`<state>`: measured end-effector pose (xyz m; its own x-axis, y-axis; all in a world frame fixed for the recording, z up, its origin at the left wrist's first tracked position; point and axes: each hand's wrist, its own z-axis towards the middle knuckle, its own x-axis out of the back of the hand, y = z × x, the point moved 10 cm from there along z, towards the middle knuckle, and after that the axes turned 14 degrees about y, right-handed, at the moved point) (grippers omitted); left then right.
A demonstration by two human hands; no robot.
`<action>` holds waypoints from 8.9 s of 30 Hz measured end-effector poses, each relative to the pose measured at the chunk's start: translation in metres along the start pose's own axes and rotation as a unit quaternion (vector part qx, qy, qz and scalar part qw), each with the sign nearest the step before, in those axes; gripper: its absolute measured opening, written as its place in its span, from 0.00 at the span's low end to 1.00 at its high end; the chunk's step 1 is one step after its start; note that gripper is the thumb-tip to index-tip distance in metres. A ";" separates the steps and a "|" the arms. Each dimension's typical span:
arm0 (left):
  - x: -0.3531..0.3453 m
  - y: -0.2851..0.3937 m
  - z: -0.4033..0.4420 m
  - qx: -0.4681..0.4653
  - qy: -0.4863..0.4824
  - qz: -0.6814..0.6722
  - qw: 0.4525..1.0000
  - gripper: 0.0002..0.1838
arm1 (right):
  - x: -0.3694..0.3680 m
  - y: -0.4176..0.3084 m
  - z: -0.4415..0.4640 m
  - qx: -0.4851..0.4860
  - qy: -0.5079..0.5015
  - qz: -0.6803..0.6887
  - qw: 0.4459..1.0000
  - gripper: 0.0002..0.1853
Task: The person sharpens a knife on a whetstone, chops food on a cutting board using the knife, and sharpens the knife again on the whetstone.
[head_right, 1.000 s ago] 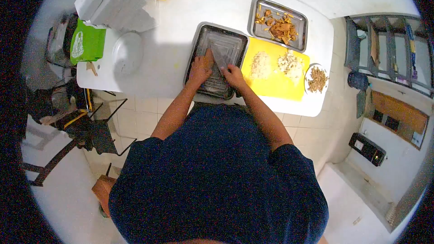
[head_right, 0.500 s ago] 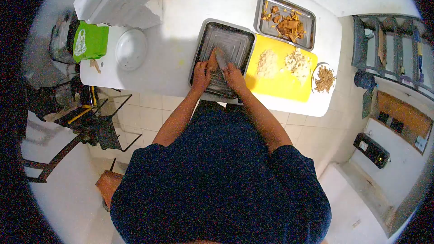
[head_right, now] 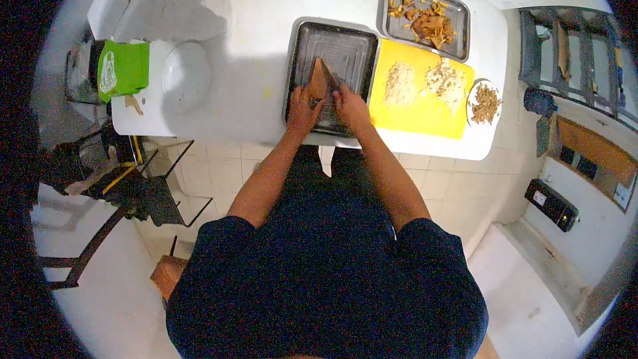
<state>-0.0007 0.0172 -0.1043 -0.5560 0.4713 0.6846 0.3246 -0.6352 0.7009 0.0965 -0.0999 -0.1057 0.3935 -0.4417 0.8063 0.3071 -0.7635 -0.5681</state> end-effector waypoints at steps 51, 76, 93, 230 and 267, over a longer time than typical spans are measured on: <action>-0.016 -0.005 0.025 0.043 0.018 -0.028 0.998 0.27 | -0.006 -0.018 0.014 0.039 0.046 0.004 0.998 0.25; -0.010 -0.001 0.051 0.024 0.088 -0.036 0.995 0.29 | 0.019 -0.016 0.051 0.056 0.040 -0.008 0.998 0.20; -0.015 -0.011 0.053 0.097 0.053 -0.075 0.991 0.28 | 0.025 -0.011 0.013 0.030 -0.008 -0.024 0.999 0.19; -0.016 -0.023 0.061 0.067 0.050 -0.071 0.994 0.27 | -0.034 0.023 0.100 -0.102 0.044 0.195 0.975 0.24; -0.023 -0.035 0.067 0.232 0.148 -0.071 0.959 0.12 | 0.037 0.034 -0.009 -0.083 -0.010 -0.059 0.995 0.24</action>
<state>0.0523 0.0697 -0.1309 -0.7910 0.2946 0.5363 0.4960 -0.2044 0.8439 0.1136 -0.1463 -0.0941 0.3805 -0.3369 0.8612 0.2051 -0.8773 -0.4338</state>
